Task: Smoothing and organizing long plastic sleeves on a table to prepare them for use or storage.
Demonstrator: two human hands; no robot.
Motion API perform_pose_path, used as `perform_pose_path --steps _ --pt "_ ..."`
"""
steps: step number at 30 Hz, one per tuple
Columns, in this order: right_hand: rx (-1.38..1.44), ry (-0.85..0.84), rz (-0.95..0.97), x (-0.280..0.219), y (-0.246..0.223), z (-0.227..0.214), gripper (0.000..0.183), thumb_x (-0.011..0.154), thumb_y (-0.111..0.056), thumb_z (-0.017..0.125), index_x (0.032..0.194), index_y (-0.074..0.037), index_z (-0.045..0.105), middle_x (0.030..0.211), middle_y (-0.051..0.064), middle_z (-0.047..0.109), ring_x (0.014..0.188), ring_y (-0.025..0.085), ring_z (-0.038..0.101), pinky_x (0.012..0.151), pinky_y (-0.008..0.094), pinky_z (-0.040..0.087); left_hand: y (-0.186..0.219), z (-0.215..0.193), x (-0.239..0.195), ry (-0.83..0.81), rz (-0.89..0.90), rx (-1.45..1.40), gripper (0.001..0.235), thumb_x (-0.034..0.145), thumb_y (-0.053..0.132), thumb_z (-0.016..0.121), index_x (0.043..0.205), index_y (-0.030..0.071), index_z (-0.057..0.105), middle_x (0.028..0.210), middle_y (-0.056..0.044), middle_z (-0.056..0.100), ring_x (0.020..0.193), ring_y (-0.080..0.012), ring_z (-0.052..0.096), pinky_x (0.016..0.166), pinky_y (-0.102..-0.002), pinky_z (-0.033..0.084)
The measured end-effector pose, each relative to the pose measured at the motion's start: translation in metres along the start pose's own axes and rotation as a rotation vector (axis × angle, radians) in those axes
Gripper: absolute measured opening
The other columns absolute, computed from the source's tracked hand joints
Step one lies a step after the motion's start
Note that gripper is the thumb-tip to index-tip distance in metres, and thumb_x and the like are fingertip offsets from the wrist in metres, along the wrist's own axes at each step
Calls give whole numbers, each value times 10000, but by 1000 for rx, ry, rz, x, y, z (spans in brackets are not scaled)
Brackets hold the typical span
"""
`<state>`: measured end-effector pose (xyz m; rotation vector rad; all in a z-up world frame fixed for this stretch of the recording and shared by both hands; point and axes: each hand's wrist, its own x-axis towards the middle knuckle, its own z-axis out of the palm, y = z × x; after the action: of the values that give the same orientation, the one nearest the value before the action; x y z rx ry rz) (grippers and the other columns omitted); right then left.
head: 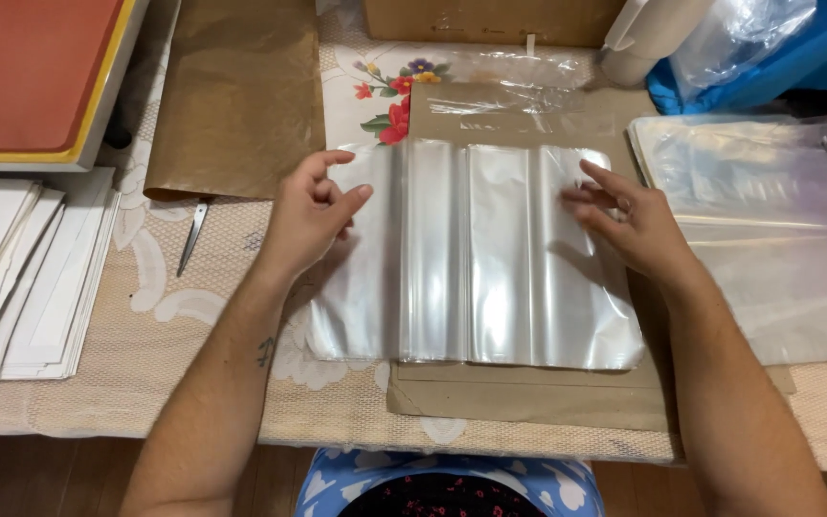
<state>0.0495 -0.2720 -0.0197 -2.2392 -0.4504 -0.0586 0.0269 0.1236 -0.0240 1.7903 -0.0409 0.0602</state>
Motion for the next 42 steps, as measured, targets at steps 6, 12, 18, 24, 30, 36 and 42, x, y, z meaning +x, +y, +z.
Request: perform_pose_path --steps 6,12,18,24,30,36,42 --pt "433 97 61 -2 6 0 802 1059 -387 528 1587 -50 28 1629 316 201 1210 540 546 878 557 556 51 61 -14 -345 -68 -205 684 879 339 763 1376 -24 463 954 -167 712 816 -212 735 656 -307 626" --pt "748 -22 -143 -1 -1 10 1005 942 -817 285 1575 -182 -169 1699 267 -36 1289 643 434 955 676 475 78 121 -9 -500 -176 -202 984 841 486 713 1482 -111 264 1261 -366 578 1141 -404 661 897 -443 597" --pt "667 -245 -395 -6 -3 25 956 928 -810 144 1561 -202 -232 1696 176 -34 1413 501 349 1176 663 207 121 122 -23 -426 -368 -357 1303 713 617 715 1520 -152 39 1343 -456 429 1252 -529 548 954 -491 523" --pt "659 -333 -381 -12 -28 35 1098 833 -906 204 1584 -200 -172 1690 186 44 1409 448 403 1186 621 177 25 127 21 -317 -275 -512 861 867 10 704 1523 -90 155 1023 -303 674 871 -389 745 743 -415 643" --pt "155 142 -113 -5 -14 10 890 969 -295 675 1574 -6 88 1519 233 440 1424 423 407 1184 569 283 20 39 16 -315 -275 -321 744 839 31 747 1472 38 356 947 -224 745 773 -278 769 683 -352 650" --pt "-274 66 158 1 -23 1 1058 853 -477 754 1607 -20 170 1532 284 414 1478 443 269 1169 580 261 0 -29 8 -213 -294 -270 740 813 47 781 1454 27 412 861 -236 731 691 -296 752 614 -387 635" --pt "-466 -96 259 1 -15 1 1010 901 -587 609 1616 -14 184 1589 306 311 1507 427 214 1180 544 220 -8 -36 7 -91 -292 100 844 755 -3 839 1483 5 413 824 -229 710 643 -277 722 605 -368 623"
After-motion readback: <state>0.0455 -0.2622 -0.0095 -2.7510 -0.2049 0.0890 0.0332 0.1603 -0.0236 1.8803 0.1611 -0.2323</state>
